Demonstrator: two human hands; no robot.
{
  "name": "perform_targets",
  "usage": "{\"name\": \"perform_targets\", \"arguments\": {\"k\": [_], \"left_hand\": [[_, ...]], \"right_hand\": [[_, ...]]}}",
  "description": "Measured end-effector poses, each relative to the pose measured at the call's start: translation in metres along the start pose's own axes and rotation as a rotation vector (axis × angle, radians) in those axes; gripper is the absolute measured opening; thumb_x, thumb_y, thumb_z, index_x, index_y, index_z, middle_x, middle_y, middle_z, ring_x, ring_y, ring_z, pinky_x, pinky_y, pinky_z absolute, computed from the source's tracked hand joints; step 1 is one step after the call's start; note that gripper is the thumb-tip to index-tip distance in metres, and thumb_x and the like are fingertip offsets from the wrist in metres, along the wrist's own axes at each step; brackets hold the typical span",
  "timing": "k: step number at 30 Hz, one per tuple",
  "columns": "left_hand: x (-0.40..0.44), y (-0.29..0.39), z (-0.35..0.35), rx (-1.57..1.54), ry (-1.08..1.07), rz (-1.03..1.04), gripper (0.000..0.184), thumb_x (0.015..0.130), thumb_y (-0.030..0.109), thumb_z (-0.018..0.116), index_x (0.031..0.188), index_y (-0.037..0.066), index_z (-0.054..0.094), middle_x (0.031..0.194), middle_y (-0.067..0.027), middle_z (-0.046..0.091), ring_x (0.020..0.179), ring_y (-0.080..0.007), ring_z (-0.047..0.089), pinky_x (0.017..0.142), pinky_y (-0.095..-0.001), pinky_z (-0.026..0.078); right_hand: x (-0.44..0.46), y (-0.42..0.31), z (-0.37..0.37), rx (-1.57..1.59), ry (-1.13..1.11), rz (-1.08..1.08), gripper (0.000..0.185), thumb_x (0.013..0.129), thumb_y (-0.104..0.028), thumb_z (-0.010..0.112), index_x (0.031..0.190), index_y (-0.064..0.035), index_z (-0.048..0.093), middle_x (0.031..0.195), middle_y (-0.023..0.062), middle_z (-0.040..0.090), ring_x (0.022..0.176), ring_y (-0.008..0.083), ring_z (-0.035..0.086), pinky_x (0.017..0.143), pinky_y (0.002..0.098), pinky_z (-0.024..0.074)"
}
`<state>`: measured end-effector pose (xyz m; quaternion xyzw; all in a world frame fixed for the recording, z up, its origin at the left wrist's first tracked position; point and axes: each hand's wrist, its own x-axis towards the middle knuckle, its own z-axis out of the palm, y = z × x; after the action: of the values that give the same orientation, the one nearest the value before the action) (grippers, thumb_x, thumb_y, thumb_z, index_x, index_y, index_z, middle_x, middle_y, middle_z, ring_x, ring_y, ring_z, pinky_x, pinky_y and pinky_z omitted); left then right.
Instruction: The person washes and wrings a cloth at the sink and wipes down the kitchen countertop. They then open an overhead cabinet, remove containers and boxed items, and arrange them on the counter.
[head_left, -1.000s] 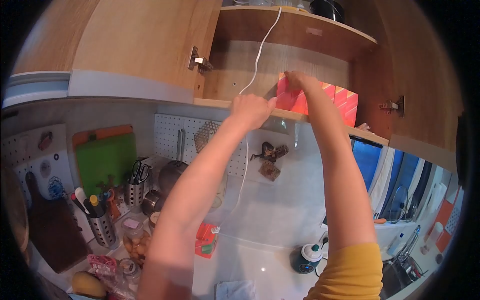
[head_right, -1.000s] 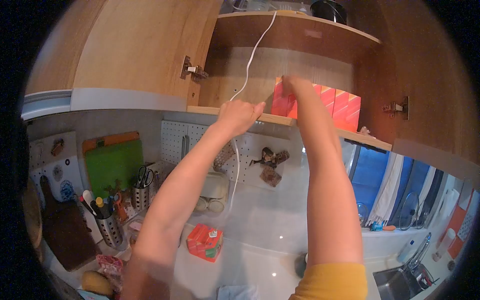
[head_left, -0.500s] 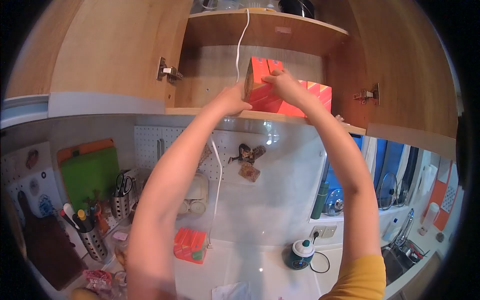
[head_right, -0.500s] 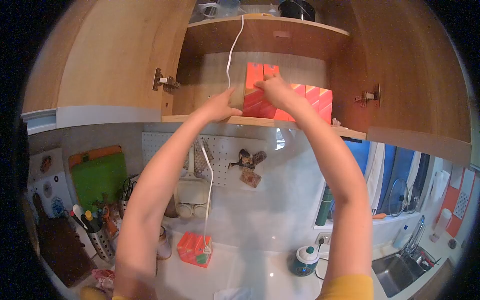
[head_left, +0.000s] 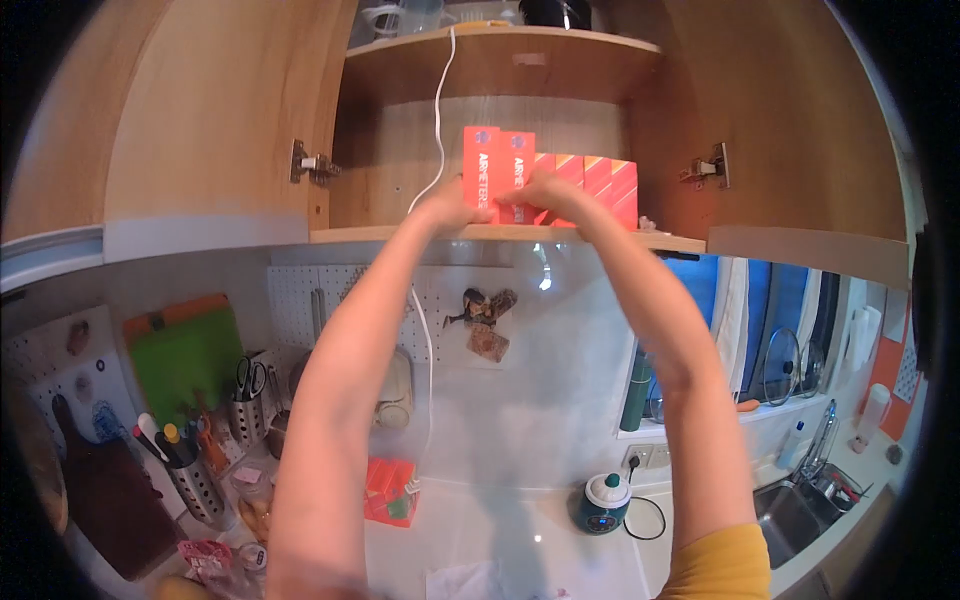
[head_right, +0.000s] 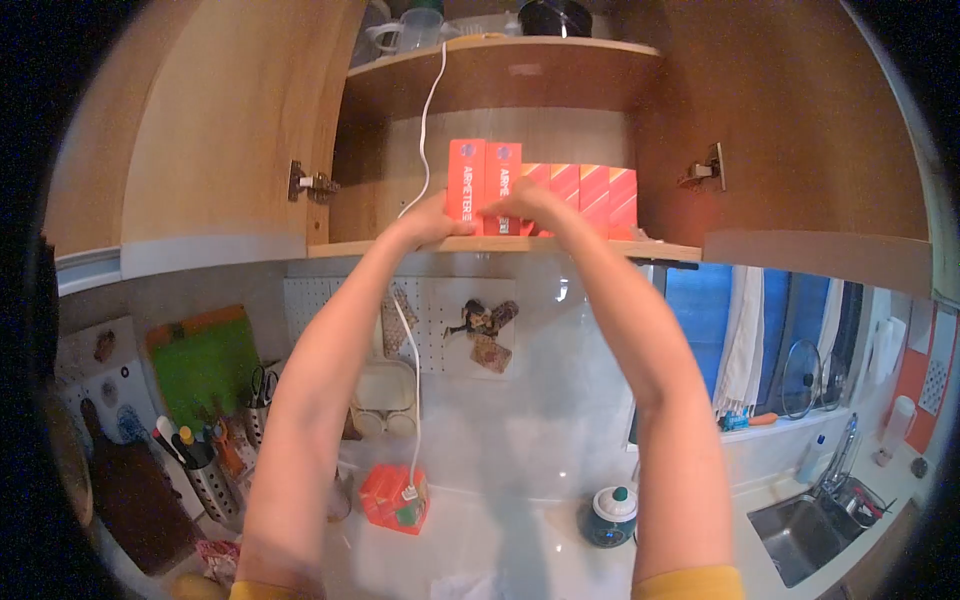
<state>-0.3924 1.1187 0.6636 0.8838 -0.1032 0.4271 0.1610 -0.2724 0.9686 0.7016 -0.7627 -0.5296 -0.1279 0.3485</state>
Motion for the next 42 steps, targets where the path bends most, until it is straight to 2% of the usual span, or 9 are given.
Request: {"name": "perform_targets", "arguments": {"k": [4, 5, 9, 11, 15, 21, 26, 31, 42], "left_hand": [[-0.016, 0.016, -0.010, -0.059, 0.048, -0.103, 0.064, 0.069, 0.014, 0.075, 0.123, 0.001, 0.045, 0.112, -0.0114, 0.059, 0.103, -0.0165, 0.055, 0.088, -0.0312, 0.045], [-0.021, 0.019, -0.012, -0.059, 0.069, -0.041, 0.073, 0.064, 0.017, 0.079, 0.124, 0.000, 0.043, 0.112, -0.0116, 0.059, 0.104, -0.0183, 0.056, 0.090, -0.0325, 0.044], [-0.053, 0.053, -0.013, -0.224, 0.123, 0.161, 0.079, 0.060, 0.017, 0.081, 0.126, 0.000, 0.040, 0.111, -0.0114, 0.059, 0.101, -0.0211, 0.058, 0.088, -0.0334, 0.046], [-0.069, 0.067, -0.002, -0.056, 0.353, 0.422, 0.082, 0.059, 0.016, 0.082, 0.127, 0.002, 0.039, 0.111, -0.0117, 0.060, 0.100, -0.0225, 0.059, 0.086, -0.0341, 0.047], [-0.125, 0.112, 0.012, -0.094, 0.393, 0.298, 0.100, 0.064, 0.014, 0.079, 0.143, 0.016, 0.017, 0.117, -0.0125, 0.057, 0.108, -0.0275, 0.056, 0.087, -0.0375, 0.048], [-0.219, 0.144, 0.037, -0.089, 0.500, 0.346, 0.109, 0.059, 0.017, 0.084, 0.144, 0.014, 0.015, 0.120, -0.0140, 0.056, 0.107, -0.0258, 0.057, 0.089, -0.0371, 0.046], [-0.301, 0.121, 0.101, -0.416, 0.297, 0.061, 0.110, 0.058, 0.018, 0.085, 0.143, 0.007, 0.016, 0.127, -0.0142, 0.050, 0.110, -0.0240, 0.055, 0.092, -0.0368, 0.045], [-0.381, 0.079, 0.200, -0.582, 0.199, -0.175, 0.107, 0.059, 0.014, 0.084, 0.142, 0.007, 0.017, 0.131, -0.0146, 0.046, 0.113, -0.0232, 0.052, 0.093, -0.0357, 0.045], [-0.527, -0.013, 0.322, -0.802, 0.095, -0.771, 0.087, 0.066, 0.008, 0.076, 0.138, 0.004, 0.026, 0.129, -0.0128, 0.047, 0.117, -0.0196, 0.048, 0.094, -0.0308, 0.043]], "right_hand": [[-0.037, -0.013, 0.004, 0.325, 0.145, -0.207, 0.042, 0.069, -0.018, 0.075, 0.103, -0.0001, 0.058, 0.082, 0.0100, 0.063, 0.069, 0.0210, 0.060, 0.051, 0.0363, 0.0500], [-0.046, -0.014, 0.002, 0.346, 0.179, -0.247, 0.041, 0.068, -0.015, 0.075, 0.103, -0.0017, 0.059, 0.083, 0.0095, 0.064, 0.075, 0.0191, 0.062, 0.059, 0.0351, 0.0510], [-0.079, -0.028, -0.009, 0.379, 0.252, -0.328, 0.048, 0.067, -0.015, 0.076, 0.107, 0.0000, 0.056, 0.092, 0.0129, 0.065, 0.084, 0.0201, 0.063, 0.076, 0.0316, 0.0492], [-0.103, -0.032, -0.003, 0.356, 0.381, -0.399, 0.047, 0.070, -0.013, 0.075, 0.109, -0.0005, 0.054, 0.095, 0.0113, 0.064, 0.085, 0.0175, 0.062, 0.074, 0.0294, 0.0499], [-0.174, -0.046, 0.014, 0.277, 0.555, -0.558, 0.051, 0.074, -0.014, 0.072, 0.117, 0.0001, 0.049, 0.101, 0.0088, 0.060, 0.088, 0.0142, 0.060, 0.075, 0.0265, 0.0496], [-0.286, -0.066, 0.054, 0.352, 0.573, -0.658, 0.061, 0.074, -0.020, 0.072, 0.125, -0.0011, 0.044, 0.107, 0.0115, 0.056, 0.097, 0.0181, 0.057, 0.079, 0.0322, 0.0488], [-0.347, -0.026, 0.123, 0.516, 0.367, -0.338, 0.059, 0.078, -0.019, 0.068, 0.127, -0.0010, 0.042, 0.113, 0.0118, 0.051, 0.103, 0.0193, 0.053, 0.078, 0.0326, 0.0492], [-0.380, 0.039, 0.200, 0.597, 0.104, 0.141, 0.046, 0.080, -0.022, 0.065, 0.116, 0.0009, 0.051, 0.093, 0.0080, 0.061, 0.073, 0.0130, 0.059, 0.065, 0.0261, 0.0479], [-0.431, 0.191, 0.427, 0.928, 0.011, 0.486, 0.044, 0.082, -0.026, 0.064, 0.116, 0.0001, 0.053, 0.089, 0.0073, 0.063, 0.068, 0.0100, 0.055, 0.061, 0.0241, 0.0437]]}}
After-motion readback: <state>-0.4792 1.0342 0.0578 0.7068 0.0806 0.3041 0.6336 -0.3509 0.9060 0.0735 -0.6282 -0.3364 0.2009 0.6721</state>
